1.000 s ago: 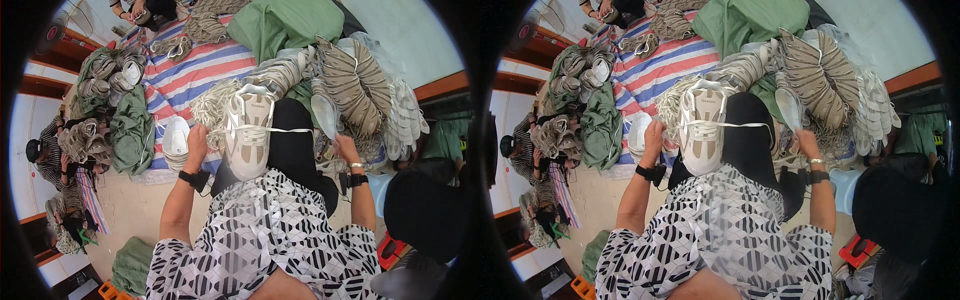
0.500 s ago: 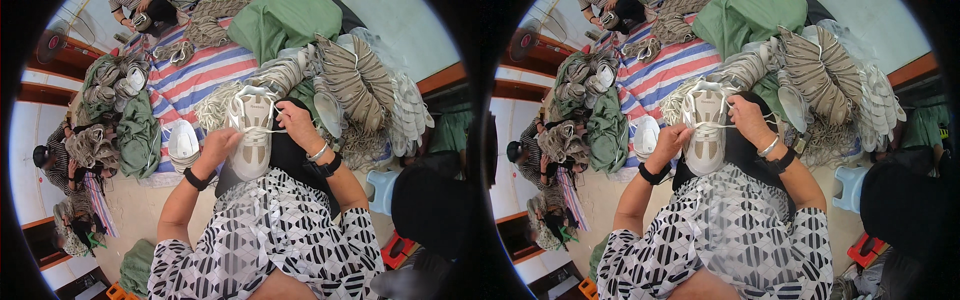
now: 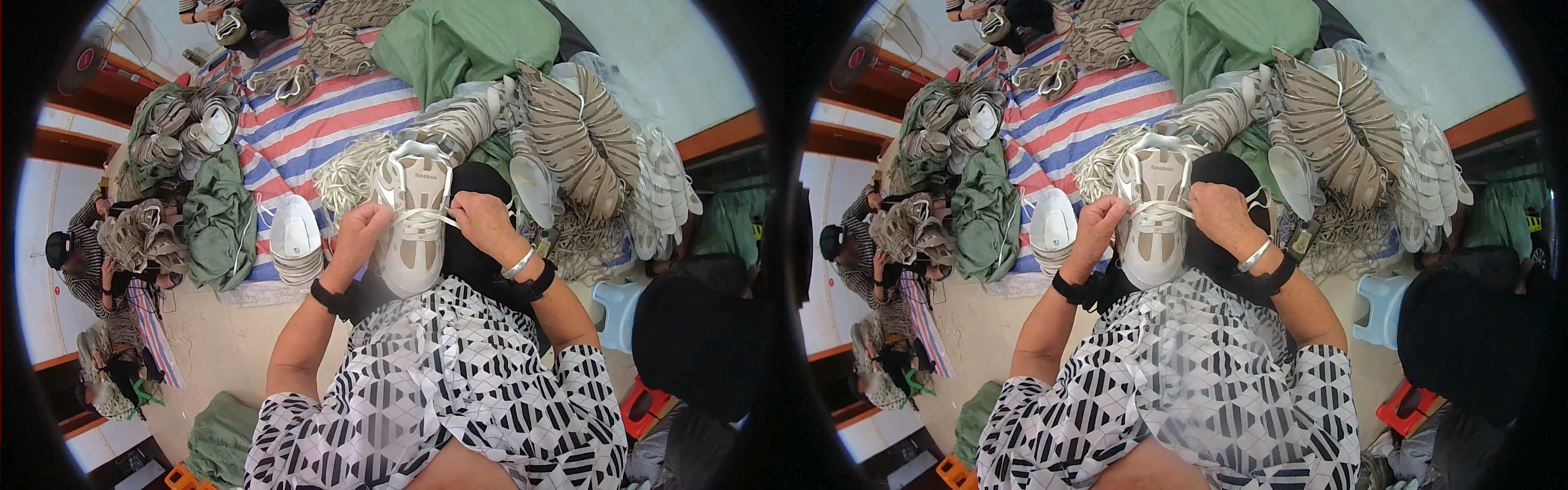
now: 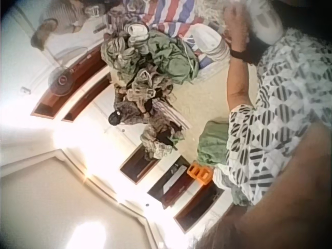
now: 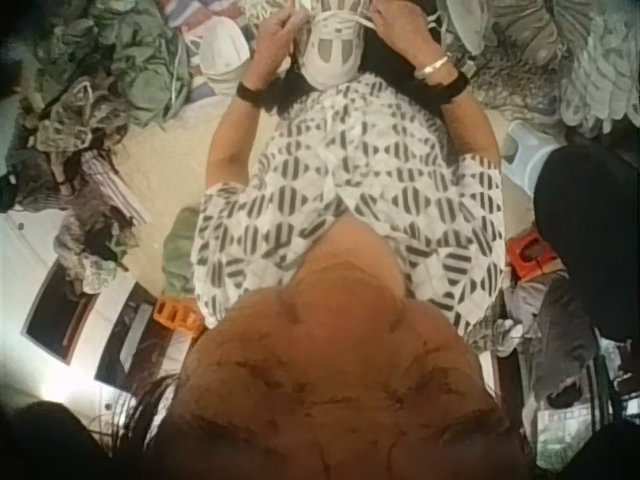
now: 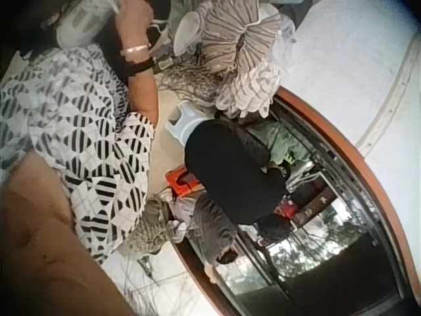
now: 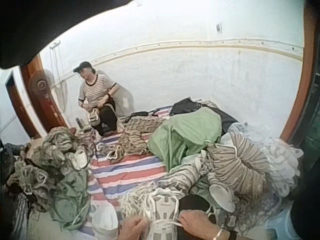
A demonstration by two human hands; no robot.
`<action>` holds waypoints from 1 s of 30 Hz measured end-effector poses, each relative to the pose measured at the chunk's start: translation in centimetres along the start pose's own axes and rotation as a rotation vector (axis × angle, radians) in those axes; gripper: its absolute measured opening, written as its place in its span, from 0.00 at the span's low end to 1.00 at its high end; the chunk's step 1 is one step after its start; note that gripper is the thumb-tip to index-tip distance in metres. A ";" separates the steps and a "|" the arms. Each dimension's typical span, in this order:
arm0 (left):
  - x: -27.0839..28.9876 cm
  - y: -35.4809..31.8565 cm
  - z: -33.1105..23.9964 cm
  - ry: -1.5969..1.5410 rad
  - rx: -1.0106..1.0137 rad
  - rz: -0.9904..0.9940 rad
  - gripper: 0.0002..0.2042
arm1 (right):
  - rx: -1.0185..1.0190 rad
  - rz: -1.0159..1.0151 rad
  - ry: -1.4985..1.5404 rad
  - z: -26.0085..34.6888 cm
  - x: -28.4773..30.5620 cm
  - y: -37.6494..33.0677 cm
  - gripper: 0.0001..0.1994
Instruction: The person sits on the floor and threads white shoelaces through the eyelets of a white sneaker. They pull the laces tight and adjust the fit, working on the shoe held in their lap.
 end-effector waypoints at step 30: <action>-2.3 1.8 -6.7 0.953 -0.389 0.083 0.09 | 0.433 -0.064 -0.199 4.0 1.6 0.5 0.05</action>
Point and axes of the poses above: each hand's wrist, its own y-axis towards the middle knuckle, its own x-axis out of the back of the hand, z = x × y, the point moved 10 cm from there along y, towards the middle knuckle, and after that the axes turned 10 degrees about x, right-handed, at the moved point
